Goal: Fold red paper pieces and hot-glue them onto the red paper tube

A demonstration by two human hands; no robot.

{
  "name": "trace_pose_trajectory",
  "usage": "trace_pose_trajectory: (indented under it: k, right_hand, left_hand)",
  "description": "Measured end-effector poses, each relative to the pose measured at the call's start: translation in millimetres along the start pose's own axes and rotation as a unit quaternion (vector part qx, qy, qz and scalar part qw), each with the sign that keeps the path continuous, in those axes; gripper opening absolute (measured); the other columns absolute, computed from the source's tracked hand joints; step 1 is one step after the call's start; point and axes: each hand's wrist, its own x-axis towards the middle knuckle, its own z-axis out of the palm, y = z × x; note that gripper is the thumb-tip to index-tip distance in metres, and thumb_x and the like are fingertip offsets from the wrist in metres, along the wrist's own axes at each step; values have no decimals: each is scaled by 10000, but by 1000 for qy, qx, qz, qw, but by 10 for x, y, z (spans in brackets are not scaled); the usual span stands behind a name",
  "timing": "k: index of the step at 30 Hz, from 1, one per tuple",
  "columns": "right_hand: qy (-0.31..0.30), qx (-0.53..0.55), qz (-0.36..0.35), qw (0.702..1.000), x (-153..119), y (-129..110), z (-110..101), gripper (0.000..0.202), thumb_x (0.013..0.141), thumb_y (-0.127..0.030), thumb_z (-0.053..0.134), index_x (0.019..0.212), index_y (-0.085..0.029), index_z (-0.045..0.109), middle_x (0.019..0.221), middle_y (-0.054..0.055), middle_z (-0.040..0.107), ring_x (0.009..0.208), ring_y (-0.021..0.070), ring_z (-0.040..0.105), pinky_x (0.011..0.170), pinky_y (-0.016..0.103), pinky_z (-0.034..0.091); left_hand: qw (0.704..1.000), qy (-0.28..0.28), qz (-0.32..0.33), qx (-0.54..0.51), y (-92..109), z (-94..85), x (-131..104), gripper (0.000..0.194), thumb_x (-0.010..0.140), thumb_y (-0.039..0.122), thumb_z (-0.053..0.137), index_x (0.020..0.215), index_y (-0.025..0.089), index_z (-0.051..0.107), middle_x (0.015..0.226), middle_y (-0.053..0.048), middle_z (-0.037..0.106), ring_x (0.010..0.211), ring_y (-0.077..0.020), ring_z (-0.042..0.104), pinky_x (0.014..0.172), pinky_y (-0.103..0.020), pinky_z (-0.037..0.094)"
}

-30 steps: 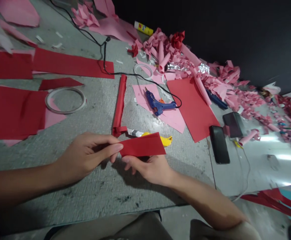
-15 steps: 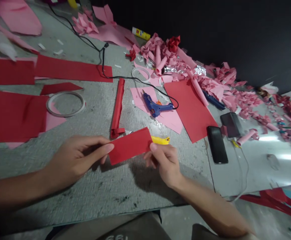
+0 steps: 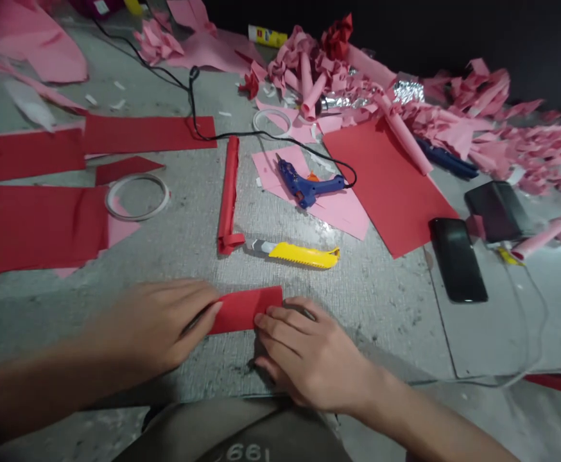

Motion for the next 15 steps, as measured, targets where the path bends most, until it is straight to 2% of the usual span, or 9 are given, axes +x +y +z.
trace_pose_trajectory:
  k: [4, 5, 7, 9, 12, 15]
  right_hand:
    - [-2, -10, -2, 1000, -36, 10, 14, 226, 1049, -198, 687, 1241, -87, 730, 1323, 73, 802, 1235, 233, 725, 1173, 456, 511]
    - [-5, -9, -1, 1000, -46, 8, 13, 218, 1045, -192, 696, 1234, -90, 735, 1326, 70, 802, 1243, 234, 723, 1189, 461, 499]
    - [-8, -9, -2, 1000, -63, 2, 16, 191, 1040, -166, 694, 1211, -101, 748, 1336, 67, 799, 1271, 234, 715, 1232, 466, 463]
    - [-9, -11, -3, 1000, -76, -2, 18, 181, 1045, -131, 658, 1193, -107, 759, 1359, 71, 790, 1302, 232, 702, 1279, 467, 412]
    - [-18, -15, -1, 1000, -80, -3, -9, 218, 1055, -104, 596, 1181, -114, 774, 1387, 78, 778, 1314, 228, 701, 1339, 462, 336]
    - [-47, -7, 3, 999, -71, 13, -88, 266, 1065, -96, 556, 1199, -129, 784, 1399, 58, 772, 1326, 209, 703, 1378, 440, 282]
  left_hand:
    - [986, 56, 47, 150, 45, -128, -124, 227, 1081, 240, 521, 940, 184, 689, 803, -48, 661, 720, -227, 600, 641, -386, 443]
    - [982, 71, 76, 155, 77, -145, -157, 198, 1075, 221, 532, 1006, 180, 713, 862, -55, 691, 763, -229, 613, 691, -397, 475]
    - [975, 87, 170, 117, 154, -131, -201, 255, 1064, 173, 494, 1140, 160, 737, 1073, -80, 756, 963, -246, 674, 893, -418, 533]
    - [966, 70, 229, 96, 217, -62, -203, 309, 1064, 197, 500, 1233, 95, 737, 1297, -132, 749, 1209, -302, 675, 1088, -442, 510]
    - [966, 64, 229, 97, 229, 71, -174, 437, 1062, 314, 632, 1364, 5, 690, 1425, -203, 708, 1363, -375, 637, 1178, -483, 490]
    - [969, 66, 226, 80, 170, 145, -194, 489, 1072, 348, 646, 1411, -2, 669, 1437, -197, 713, 1380, -358, 646, 1179, -463, 512]
